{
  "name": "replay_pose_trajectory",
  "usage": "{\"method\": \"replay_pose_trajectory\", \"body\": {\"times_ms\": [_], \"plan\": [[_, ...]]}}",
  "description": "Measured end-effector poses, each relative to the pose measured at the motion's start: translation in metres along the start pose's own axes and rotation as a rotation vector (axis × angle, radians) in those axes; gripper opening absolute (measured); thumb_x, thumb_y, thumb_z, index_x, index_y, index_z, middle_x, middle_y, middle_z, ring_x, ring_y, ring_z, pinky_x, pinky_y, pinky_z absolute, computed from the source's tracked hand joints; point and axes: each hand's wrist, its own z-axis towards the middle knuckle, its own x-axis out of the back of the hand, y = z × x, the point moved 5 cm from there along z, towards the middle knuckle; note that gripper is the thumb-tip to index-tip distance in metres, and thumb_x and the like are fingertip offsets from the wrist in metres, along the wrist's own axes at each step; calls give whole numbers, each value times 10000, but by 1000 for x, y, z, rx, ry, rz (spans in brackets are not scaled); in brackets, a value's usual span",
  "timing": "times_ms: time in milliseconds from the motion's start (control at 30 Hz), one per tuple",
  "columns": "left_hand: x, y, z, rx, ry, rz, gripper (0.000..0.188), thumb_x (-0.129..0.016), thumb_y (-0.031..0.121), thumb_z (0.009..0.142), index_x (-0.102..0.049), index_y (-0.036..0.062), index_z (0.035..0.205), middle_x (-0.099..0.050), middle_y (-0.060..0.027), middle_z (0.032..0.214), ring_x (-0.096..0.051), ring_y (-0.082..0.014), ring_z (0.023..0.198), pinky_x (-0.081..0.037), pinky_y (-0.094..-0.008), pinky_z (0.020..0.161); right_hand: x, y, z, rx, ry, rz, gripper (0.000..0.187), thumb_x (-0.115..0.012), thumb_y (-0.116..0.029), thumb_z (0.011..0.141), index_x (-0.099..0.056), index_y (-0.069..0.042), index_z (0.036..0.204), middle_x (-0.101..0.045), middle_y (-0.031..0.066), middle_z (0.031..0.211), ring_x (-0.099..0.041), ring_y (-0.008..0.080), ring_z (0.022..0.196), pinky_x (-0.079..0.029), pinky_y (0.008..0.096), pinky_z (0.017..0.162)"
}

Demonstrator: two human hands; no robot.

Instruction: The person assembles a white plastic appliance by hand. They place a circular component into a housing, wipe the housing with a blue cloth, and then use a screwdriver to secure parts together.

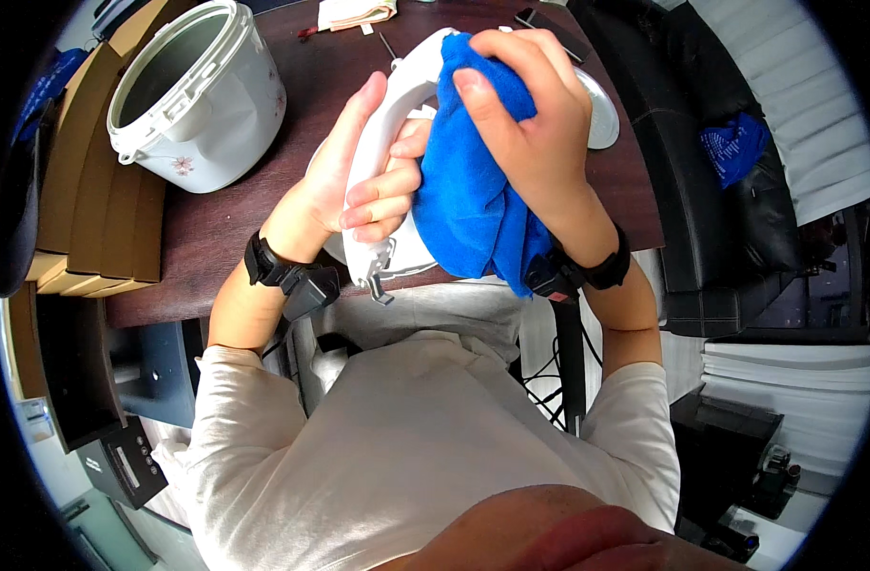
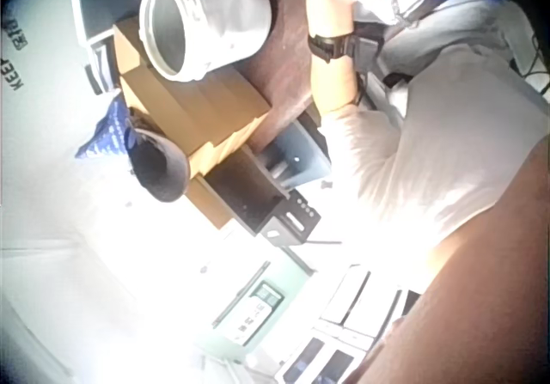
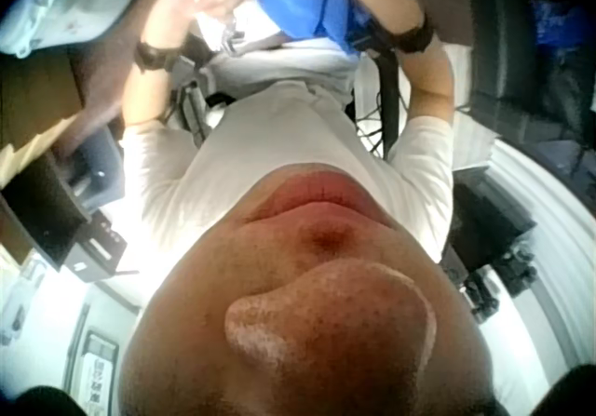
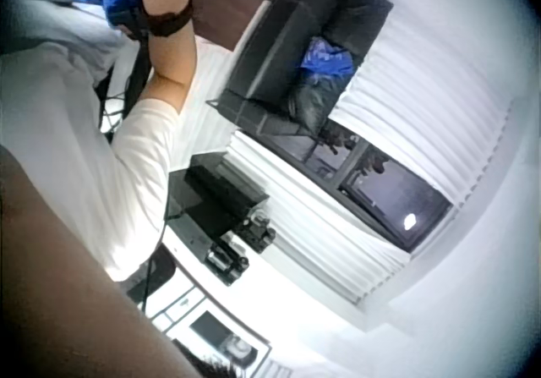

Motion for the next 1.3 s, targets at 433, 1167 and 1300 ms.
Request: {"method": "replay_pose_trajectory", "body": {"times_ms": [433, 1167, 1300], "plan": [[-13, 10, -6, -9, -313, -75, 635, -295, 720, 956, -361, 98, 844, -456, -44, 460, -455, -158, 296, -384, -280, 292, 17, 2, -16, -48, -37, -21, 209, -757, -159, 818, -679, -77, 994, -641, 80, 927, -657, 235, 797, -517, 317, 680], [-2, 5, 4, -181, 162, 511, 482, -367, 514, 1038, -463, 86, 841, -431, -41, 468, -421, -144, 317, -384, -266, 327, 32, 28, -32, -191, -25, -111, 199, -721, -178, 859, -692, -40, 999, -648, 114, 951, -658, 250, 838, -517, 324, 720], [-1, 0, 6, -246, 294, 515, 457, -306, 483, 1057, -477, 84, 915, -442, -59, 495, -426, -175, 323, -377, -283, 331, 27, 17, -30, -72, -14, -93, 205, -739, -188, 844, -684, -74, 1005, -644, 102, 957, -663, 253, 823, -523, 323, 698]]}}
